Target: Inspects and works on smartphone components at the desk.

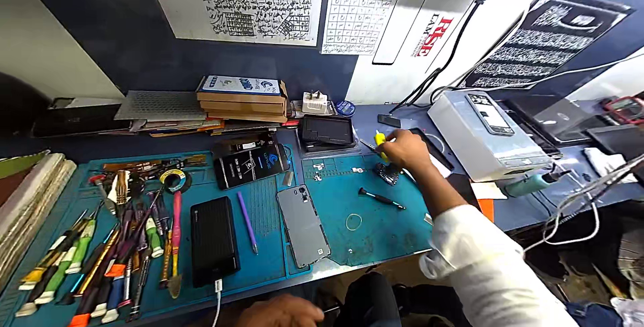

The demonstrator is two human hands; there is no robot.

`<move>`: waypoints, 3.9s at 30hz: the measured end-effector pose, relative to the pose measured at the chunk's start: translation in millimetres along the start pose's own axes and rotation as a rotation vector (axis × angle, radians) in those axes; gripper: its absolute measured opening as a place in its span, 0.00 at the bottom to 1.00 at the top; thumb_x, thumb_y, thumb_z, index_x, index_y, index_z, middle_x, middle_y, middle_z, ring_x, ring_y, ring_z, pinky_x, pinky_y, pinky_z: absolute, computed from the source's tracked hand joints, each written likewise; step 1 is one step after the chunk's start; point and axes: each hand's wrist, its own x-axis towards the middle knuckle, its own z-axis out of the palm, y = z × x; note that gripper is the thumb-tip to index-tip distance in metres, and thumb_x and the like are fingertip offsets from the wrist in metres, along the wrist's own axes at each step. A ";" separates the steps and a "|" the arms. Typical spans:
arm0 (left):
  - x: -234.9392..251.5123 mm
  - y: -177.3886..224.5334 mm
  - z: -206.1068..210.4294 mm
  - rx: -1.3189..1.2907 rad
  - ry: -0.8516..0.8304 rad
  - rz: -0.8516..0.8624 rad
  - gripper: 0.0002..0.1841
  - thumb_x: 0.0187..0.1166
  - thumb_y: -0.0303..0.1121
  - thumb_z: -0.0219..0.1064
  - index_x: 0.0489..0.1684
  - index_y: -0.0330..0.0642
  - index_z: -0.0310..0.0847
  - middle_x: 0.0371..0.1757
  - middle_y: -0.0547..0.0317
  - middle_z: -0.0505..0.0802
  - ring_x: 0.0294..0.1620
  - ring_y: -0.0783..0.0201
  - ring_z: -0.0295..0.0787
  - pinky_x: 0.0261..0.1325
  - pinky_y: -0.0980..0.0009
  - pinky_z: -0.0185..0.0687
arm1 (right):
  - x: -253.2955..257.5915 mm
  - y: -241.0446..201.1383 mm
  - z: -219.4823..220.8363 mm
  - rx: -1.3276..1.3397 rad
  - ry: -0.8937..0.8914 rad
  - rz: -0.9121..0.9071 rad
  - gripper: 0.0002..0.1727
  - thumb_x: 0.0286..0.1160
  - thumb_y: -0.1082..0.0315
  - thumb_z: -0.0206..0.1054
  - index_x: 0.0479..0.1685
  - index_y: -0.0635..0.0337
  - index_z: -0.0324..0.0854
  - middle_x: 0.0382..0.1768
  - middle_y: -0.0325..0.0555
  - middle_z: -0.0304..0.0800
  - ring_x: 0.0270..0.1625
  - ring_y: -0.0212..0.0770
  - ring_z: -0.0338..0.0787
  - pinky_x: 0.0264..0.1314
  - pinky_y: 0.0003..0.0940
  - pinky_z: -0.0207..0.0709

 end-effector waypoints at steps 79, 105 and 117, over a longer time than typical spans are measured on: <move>37.9 -59.1 -44.7 0.092 0.402 0.340 0.40 0.78 0.51 0.72 0.87 0.58 0.52 0.70 0.54 0.85 0.51 0.49 0.93 0.54 0.53 0.93 | -118.5 18.1 71.8 -0.001 0.061 -0.228 0.21 0.61 0.45 0.77 0.42 0.53 0.88 0.39 0.44 0.91 0.46 0.49 0.91 0.50 0.57 0.84; 37.5 -62.8 -46.0 0.207 0.409 0.395 0.42 0.80 0.53 0.68 0.90 0.58 0.43 0.70 0.47 0.82 0.51 0.46 0.92 0.52 0.55 0.94 | -57.8 48.4 85.5 -0.086 0.365 -0.053 0.12 0.78 0.59 0.68 0.51 0.53 0.90 0.46 0.54 0.89 0.54 0.58 0.87 0.53 0.56 0.78; 35.9 -64.5 -40.1 0.217 0.462 0.378 0.45 0.79 0.55 0.69 0.91 0.53 0.44 0.67 0.44 0.84 0.50 0.44 0.92 0.49 0.54 0.95 | -104.4 14.9 88.8 0.356 -0.063 -0.284 0.06 0.69 0.63 0.74 0.41 0.52 0.90 0.39 0.42 0.89 0.43 0.44 0.89 0.47 0.51 0.84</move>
